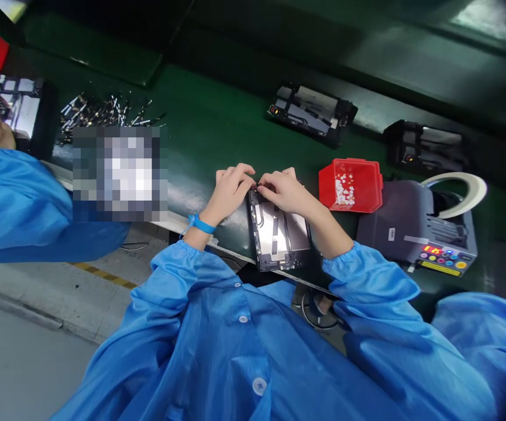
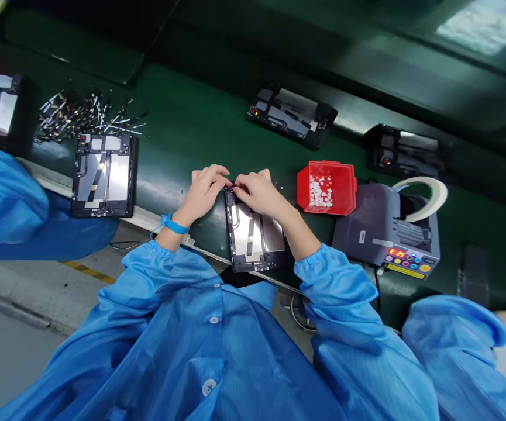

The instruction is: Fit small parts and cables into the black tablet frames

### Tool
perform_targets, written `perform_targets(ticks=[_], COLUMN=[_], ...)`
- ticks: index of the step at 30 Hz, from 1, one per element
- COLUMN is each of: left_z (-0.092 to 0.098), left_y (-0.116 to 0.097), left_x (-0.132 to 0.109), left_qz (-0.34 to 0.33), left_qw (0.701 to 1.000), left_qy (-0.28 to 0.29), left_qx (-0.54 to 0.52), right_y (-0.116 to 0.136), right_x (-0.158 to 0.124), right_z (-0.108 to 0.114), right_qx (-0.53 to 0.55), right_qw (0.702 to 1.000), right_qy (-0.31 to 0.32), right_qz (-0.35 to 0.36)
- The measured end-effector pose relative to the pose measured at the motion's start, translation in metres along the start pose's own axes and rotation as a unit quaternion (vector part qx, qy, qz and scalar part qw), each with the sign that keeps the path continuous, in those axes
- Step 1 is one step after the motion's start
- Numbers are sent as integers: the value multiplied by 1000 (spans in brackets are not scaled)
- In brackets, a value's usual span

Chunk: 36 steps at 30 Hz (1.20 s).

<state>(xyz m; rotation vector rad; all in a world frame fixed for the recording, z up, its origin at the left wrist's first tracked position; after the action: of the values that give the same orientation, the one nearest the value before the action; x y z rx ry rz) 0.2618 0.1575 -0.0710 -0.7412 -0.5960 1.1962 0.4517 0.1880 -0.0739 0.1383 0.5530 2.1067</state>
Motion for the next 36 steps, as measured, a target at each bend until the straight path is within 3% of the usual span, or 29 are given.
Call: perform_targets(ticks=[6, 14, 21, 36], left_z=[2, -9, -16, -12], left_y=[15, 22, 21, 31], left_x=[-10, -22, -32, -33], left_qz=[-20, -72, -178, -263], left_qw=[999, 996, 973, 935], left_qy=[-42, -30, -4, 0], left_qx=[8, 49, 150, 240], right_y=[1, 15, 27, 34], right_x=[2, -1, -7, -10], right_z=[2, -3, -11, -16], right_qx=[-21, -79, -127, -180], right_qw=[999, 996, 990, 981], right_qy=[32, 6, -25, -45], right_qz=[-22, -47, -62, -51])
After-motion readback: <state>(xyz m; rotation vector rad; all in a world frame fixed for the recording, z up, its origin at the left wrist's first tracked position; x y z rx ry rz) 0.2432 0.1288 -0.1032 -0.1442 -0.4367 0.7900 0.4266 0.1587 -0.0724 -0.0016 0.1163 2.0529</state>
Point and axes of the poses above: each hand's wrist, its own x-axis towards the middle knuckle, its own z-axis out of the back of the hand, y = z × x, the point moved 3 cm from there along x, towards the middle knuckle, and after that the axes turned 6 degrees about -x, right-handed, at the moved point
